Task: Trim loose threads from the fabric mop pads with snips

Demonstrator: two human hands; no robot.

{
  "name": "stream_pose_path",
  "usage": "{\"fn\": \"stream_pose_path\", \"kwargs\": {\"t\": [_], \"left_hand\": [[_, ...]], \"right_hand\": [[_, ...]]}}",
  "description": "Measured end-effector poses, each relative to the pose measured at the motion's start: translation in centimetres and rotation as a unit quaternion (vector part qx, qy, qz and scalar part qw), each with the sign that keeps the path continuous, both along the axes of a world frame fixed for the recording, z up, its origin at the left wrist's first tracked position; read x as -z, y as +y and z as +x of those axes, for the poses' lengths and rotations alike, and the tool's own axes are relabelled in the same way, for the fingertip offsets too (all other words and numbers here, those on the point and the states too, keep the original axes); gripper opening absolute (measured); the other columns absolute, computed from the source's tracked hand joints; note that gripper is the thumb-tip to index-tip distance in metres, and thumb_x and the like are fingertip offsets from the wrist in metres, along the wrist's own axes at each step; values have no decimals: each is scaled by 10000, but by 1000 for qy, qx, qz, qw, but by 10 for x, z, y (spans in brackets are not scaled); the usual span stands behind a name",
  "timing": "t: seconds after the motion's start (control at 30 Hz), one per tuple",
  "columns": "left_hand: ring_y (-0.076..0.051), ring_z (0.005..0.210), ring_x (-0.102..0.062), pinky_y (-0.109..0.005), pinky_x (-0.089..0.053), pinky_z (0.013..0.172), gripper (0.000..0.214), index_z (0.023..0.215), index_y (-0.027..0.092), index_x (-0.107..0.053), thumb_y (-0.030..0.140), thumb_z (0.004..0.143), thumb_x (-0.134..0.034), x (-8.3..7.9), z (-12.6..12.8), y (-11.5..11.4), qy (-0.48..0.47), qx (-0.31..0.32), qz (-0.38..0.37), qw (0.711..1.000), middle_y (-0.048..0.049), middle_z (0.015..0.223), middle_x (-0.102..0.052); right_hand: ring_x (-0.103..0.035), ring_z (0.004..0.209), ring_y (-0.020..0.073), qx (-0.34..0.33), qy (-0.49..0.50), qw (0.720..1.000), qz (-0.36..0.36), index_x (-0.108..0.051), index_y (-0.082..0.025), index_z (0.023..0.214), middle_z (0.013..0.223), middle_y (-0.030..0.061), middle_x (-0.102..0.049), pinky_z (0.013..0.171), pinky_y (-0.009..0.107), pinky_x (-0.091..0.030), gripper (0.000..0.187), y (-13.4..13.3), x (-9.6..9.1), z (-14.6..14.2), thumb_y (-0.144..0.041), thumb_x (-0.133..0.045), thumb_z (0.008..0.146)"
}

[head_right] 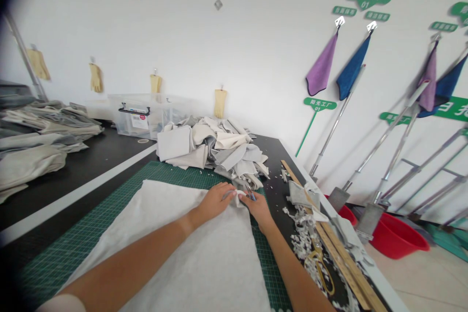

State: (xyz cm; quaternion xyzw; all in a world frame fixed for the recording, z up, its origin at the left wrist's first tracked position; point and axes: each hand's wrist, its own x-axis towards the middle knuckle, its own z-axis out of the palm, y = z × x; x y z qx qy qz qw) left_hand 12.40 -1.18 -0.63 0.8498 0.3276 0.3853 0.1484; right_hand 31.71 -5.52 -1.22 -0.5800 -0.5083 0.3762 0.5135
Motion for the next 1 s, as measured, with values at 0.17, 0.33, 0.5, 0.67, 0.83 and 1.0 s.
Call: {"fn": "stream_pose_path", "kwargs": {"t": [0.17, 0.33, 0.5, 0.67, 0.83, 1.0], "left_hand": [[-216, 992, -598, -334, -445, 920, 224, 1057, 247, -685, 303, 985, -480, 2, 0, 2, -1, -1, 1, 1000, -51, 1004, -685], [-230, 1003, -604, -350, -442, 927, 218, 1084, 252, -697, 268, 956, -521, 4, 0, 3, 6, -7, -6, 1000, -55, 1013, -698], [-224, 961, -625, -328, -451, 888, 230, 1111, 265, -685, 266, 959, -512, 3, -1, 1, -1, -32, -7, 999, -39, 1012, -718], [-214, 929, -634, -320, -442, 873, 224, 1110, 276, -680, 257, 959, -517, 0, -1, -3, 22, -37, -1, 999, -24, 990, -727], [-221, 1009, -617, -333, -434, 906, 235, 1150, 278, -670, 310, 969, -523, -1, 1, -4, 15, -20, 2, 1000, -21, 1073, -724], [-217, 986, -610, -323, -431, 893, 226, 1083, 249, -694, 332, 983, -509, -3, 0, -4, 3, 6, -5, 1000, -38, 1019, -724]], "right_hand": [[-262, 463, 72, 41, 22, 999, 12, -695, -109, 1013, 519, -70, -418, 436, 229, -184, 514, 5, 4, 3, -502, -782, 694], [-204, 450, 65, 32, 53, 998, 5, -655, -121, 1055, 495, -108, -313, 413, 222, -149, 546, 6, 5, 4, -503, -798, 691], [-207, 457, 60, -29, 32, 999, 0, -632, -147, 934, 521, -93, -308, 411, 220, -145, 472, 0, -4, -1, -565, -751, 749], [-224, 453, 65, -22, 6, 1000, 13, -650, -154, 908, 503, -84, -312, 419, 223, -174, 485, -3, -8, -4, -601, -736, 743], [-319, 495, 88, 21, -29, 999, 27, -705, -143, 962, 554, -38, -456, 466, 230, -254, 490, -1, -4, -4, -571, -749, 727], [-365, 577, 106, -14, -77, 994, 71, -724, -145, 943, 638, -21, -514, 518, 235, -288, 400, -1, -3, -3, -502, -743, 763]]}}
